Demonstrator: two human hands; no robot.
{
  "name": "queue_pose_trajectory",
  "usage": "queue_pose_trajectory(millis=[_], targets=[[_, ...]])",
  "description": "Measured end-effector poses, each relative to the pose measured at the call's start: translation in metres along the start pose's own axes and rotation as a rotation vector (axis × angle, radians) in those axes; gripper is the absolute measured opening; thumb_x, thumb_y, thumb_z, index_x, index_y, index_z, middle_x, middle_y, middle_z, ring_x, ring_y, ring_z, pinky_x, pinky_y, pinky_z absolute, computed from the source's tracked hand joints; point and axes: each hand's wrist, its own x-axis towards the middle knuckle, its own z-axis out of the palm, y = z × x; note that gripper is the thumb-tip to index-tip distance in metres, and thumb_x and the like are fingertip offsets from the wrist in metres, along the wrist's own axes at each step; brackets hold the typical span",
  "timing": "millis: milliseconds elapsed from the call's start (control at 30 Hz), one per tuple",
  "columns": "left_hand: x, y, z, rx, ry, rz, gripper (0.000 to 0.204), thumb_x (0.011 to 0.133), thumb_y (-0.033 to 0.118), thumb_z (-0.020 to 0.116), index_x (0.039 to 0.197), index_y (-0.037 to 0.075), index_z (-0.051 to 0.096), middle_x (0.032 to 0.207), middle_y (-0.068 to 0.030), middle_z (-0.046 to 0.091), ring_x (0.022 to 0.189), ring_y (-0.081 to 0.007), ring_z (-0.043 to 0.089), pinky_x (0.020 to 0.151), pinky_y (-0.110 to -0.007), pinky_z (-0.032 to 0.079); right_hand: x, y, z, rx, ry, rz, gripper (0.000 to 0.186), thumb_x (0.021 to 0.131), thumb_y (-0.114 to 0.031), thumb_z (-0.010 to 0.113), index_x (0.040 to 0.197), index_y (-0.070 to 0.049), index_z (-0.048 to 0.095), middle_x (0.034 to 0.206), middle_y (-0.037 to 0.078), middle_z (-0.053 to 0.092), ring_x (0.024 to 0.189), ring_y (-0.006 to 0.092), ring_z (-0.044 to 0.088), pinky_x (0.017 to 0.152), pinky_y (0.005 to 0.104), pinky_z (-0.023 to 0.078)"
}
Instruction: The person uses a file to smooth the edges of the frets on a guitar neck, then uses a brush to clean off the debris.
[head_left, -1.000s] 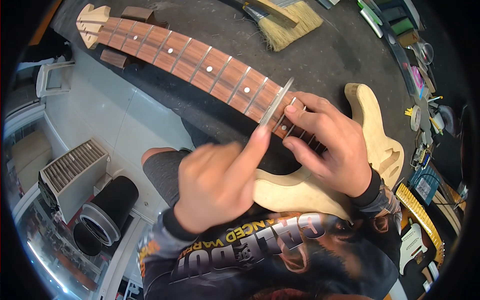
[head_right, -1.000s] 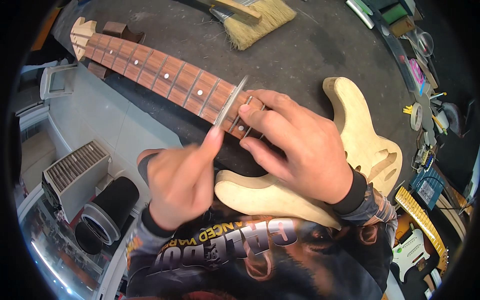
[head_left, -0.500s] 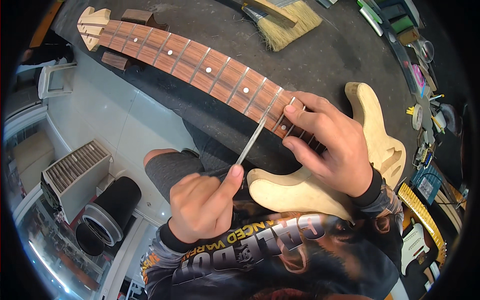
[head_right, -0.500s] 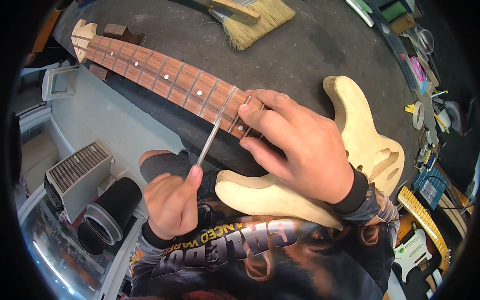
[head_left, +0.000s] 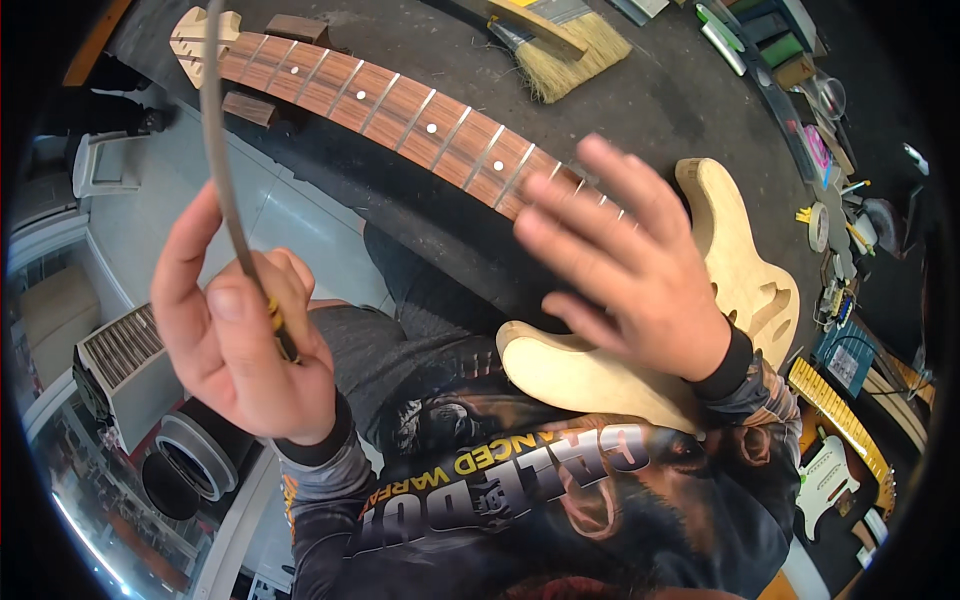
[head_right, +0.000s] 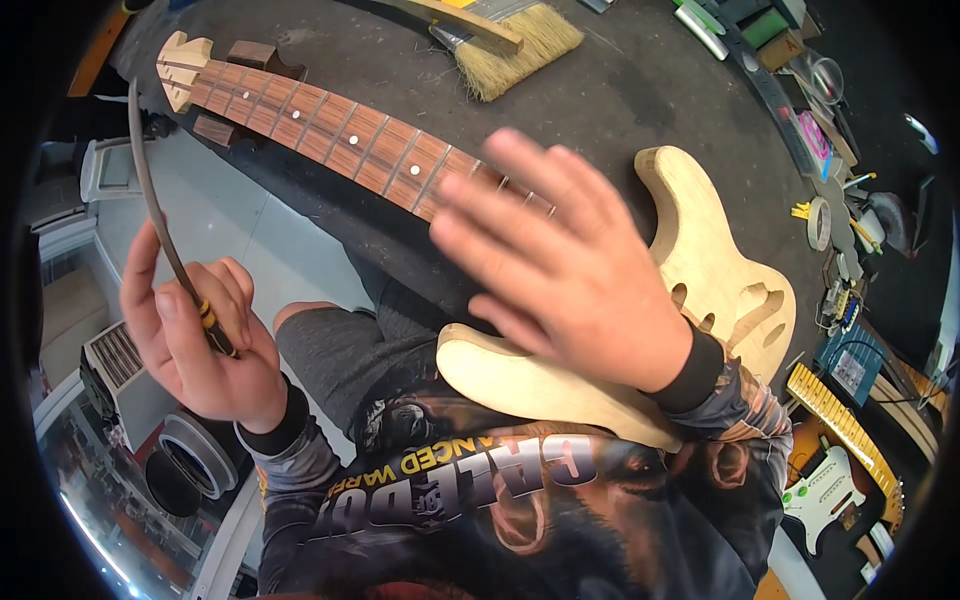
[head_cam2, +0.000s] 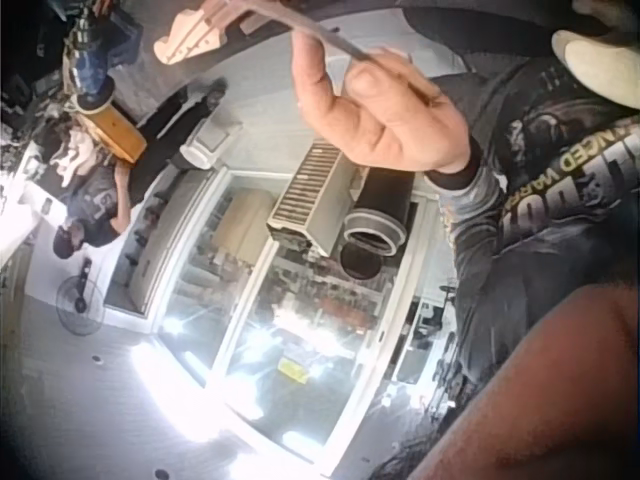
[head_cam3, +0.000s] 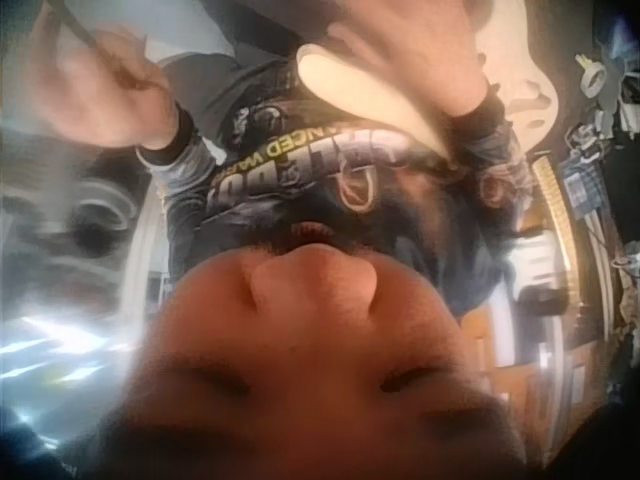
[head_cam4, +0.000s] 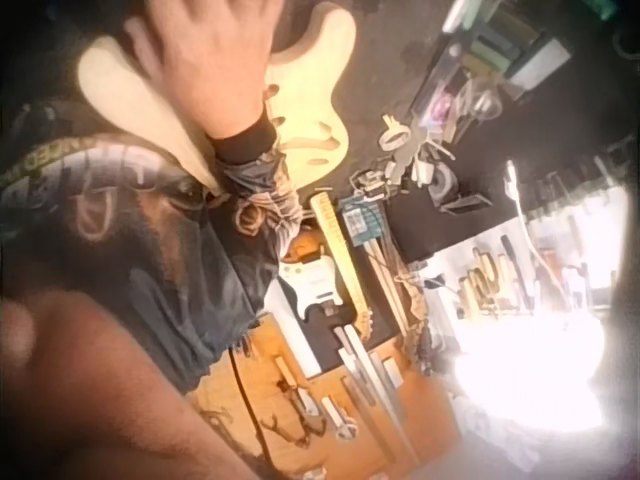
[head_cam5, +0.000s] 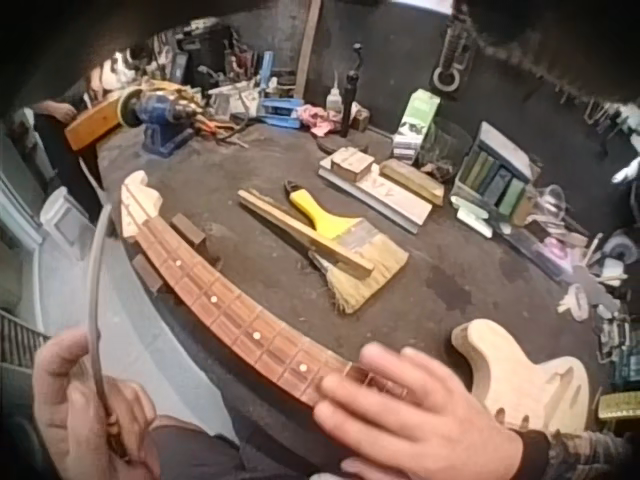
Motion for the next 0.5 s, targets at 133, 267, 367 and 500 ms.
queue_pose_trajectory(millis=[133,267,367,500], targets=[[-0.005,-0.009,-0.022,-0.343,0.029,-0.296,0.051,0.123,0.023,0.036,0.154,-0.013,0.054,0.058,0.004,0.04,0.048,-0.0058,0.032,0.055,-0.028,0.03,-0.01,0.004,0.002,-0.071,-0.097,-0.33,0.069,0.089,-0.029,0.089,0.153,-0.012,0.07,0.164,0.008,0.064,0.154,0.0363,0.058,0.126,0.0599,0.047],[-0.012,-0.02,-0.021,-0.694,0.017,-0.481,0.04,0.126,0.024,0.037,0.141,-0.004,0.061,0.062,0.0037,0.039,0.047,-0.0077,0.03,0.053,-0.029,0.029,-0.007,0.025,-0.005,-0.111,-0.089,-0.157,0.069,0.095,-0.041,0.084,0.155,-0.011,0.069,0.163,0.008,0.066,0.155,0.0378,0.057,0.127,0.0607,0.044],[-0.019,-0.017,-0.006,-0.954,-0.11,-0.652,0.034,0.126,0.025,0.039,0.144,0.002,0.056,0.061,0.0028,0.042,0.046,-0.0084,0.033,0.052,-0.028,0.03,-0.01,0.041,-0.013,-0.265,0.044,0.116,0.049,0.104,-0.031,0.077,0.147,-0.008,0.071,0.151,0.014,0.071,0.149,0.0405,0.059,0.125,0.0576,0.045],[-0.033,-0.015,0.009,-0.491,-0.371,-0.65,0.025,0.12,0.016,0.057,0.14,0.001,0.06,0.065,0.0011,0.058,0.05,-0.0058,0.046,0.053,-0.025,0.034,-0.018,0.022,-0.013,-0.054,0.123,0.261,0.044,0.102,-0.017,0.078,0.144,-0.005,0.071,0.143,0.017,0.071,0.138,0.0406,0.064,0.116,0.0527,0.05]])
